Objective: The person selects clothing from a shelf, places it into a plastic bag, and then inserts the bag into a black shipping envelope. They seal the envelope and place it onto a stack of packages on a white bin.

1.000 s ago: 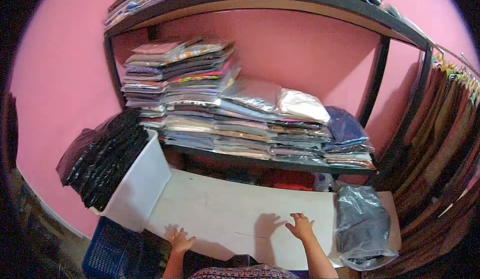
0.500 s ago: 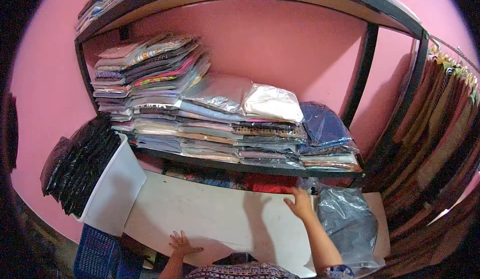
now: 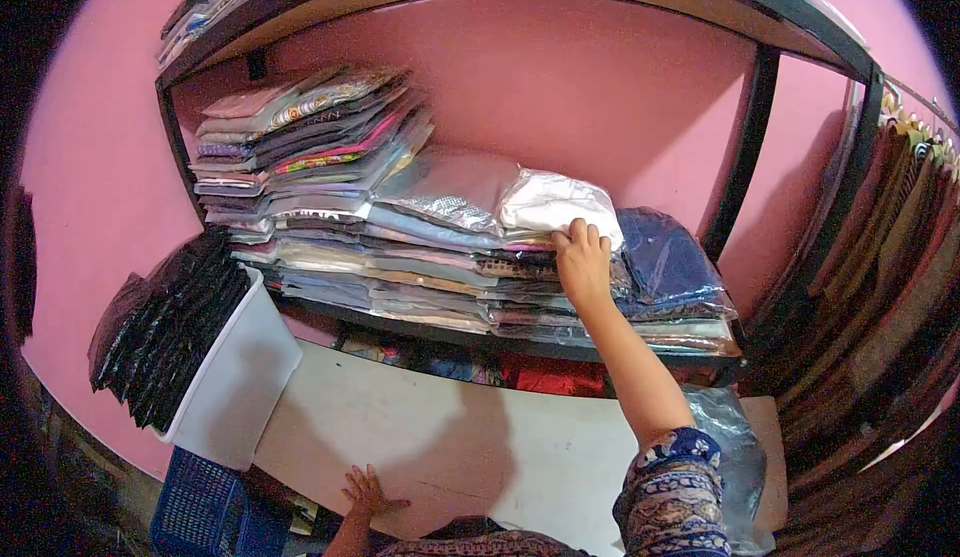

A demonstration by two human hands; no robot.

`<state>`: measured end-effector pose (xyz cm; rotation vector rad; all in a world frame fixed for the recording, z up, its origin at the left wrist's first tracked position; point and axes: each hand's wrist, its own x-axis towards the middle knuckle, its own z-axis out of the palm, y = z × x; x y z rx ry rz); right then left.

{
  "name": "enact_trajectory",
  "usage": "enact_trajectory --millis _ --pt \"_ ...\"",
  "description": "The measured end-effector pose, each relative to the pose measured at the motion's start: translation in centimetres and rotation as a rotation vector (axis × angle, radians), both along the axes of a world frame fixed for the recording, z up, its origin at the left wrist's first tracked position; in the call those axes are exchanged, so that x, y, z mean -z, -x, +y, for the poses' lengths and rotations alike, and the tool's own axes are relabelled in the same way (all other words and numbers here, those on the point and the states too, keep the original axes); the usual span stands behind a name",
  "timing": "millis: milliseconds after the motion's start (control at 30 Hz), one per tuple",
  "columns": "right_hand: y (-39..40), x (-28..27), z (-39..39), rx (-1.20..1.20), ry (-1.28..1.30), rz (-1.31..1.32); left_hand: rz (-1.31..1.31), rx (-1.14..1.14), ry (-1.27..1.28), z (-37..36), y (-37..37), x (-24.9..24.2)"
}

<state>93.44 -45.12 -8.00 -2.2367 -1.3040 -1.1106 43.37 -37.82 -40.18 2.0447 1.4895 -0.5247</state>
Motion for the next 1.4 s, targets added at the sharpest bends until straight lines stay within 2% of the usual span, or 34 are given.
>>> enact_trajectory --millis 133,200,233,300,400,500,700,767,800,900,967,1033,1100,1233,1267,1300,1367,1400 --pt "-0.1 0.2 0.8 0.024 -0.108 0.002 -0.008 0.013 -0.014 -0.1 0.2 0.7" --pt "-0.5 0.6 1.0 -0.026 -0.135 -0.161 -0.045 -0.030 -0.010 0.0 0.3 1.1" --pt "-0.9 0.8 1.1 -0.027 -0.131 -0.162 -0.045 -0.031 -0.006 0.0 0.4 1.3" --pt "-2.0 0.8 1.2 -0.032 0.051 -0.128 -0.062 -0.021 -0.013 -0.1 0.5 1.1" --pt "-2.7 0.8 1.7 -0.030 0.099 -0.226 -0.012 -0.006 0.017 0.1 0.2 0.3" --pt "-3.1 -0.1 2.0 -0.022 0.180 -0.204 -0.020 -0.016 -0.008 -0.1 0.2 0.4" --pt "-2.4 -4.1 0.8 -0.194 -0.011 -0.185 -0.057 -0.028 -0.018 -0.2 0.4 0.7" --pt "-1.4 -5.6 -0.1 -0.259 -0.050 -0.014 -0.054 -0.026 -0.012 -0.1 0.4 0.6" --pt "-0.9 -6.1 -0.7 -0.276 -0.068 -0.064 -0.049 -0.024 -0.009 -0.2 0.4 0.6" --pt "3.5 -6.3 -3.9 -0.284 -0.077 -0.010 -0.094 -0.030 -0.012 -0.2 0.5 0.7" --pt "7.6 -3.5 -7.0 -0.244 -0.032 -0.004 -0.111 -0.029 -0.019 -0.1 0.6 1.0" --pt "11.1 1.8 -9.9 -0.268 0.022 0.082 -0.121 -0.028 -0.017 -0.2 0.6 0.6" --pt "14.3 7.3 -12.4 -0.413 -0.009 0.140 -0.081 -0.025 -0.004 -0.2 0.2 -0.3" --pt "19.3 18.9 -16.9 -0.651 0.386 0.516 -0.089 -0.024 -0.030 -0.3 0.1 0.4" --pt "20.3 20.4 -17.7 -0.788 0.368 0.612 -0.072 -0.026 -0.047 -0.2 0.0 0.6" --pt "21.0 22.4 -18.6 -0.606 0.853 0.935 -0.049 -0.027 -0.062 -0.3 0.2 0.5" --pt "20.7 27.5 -19.8 -0.955 0.528 0.768 -0.014 -0.032 -0.102 -0.7 -0.6 -1.0" --pt "20.5 25.2 -20.6 -0.725 0.644 1.019 -0.015 -0.038 -0.174 -0.9 -0.8 -1.3"
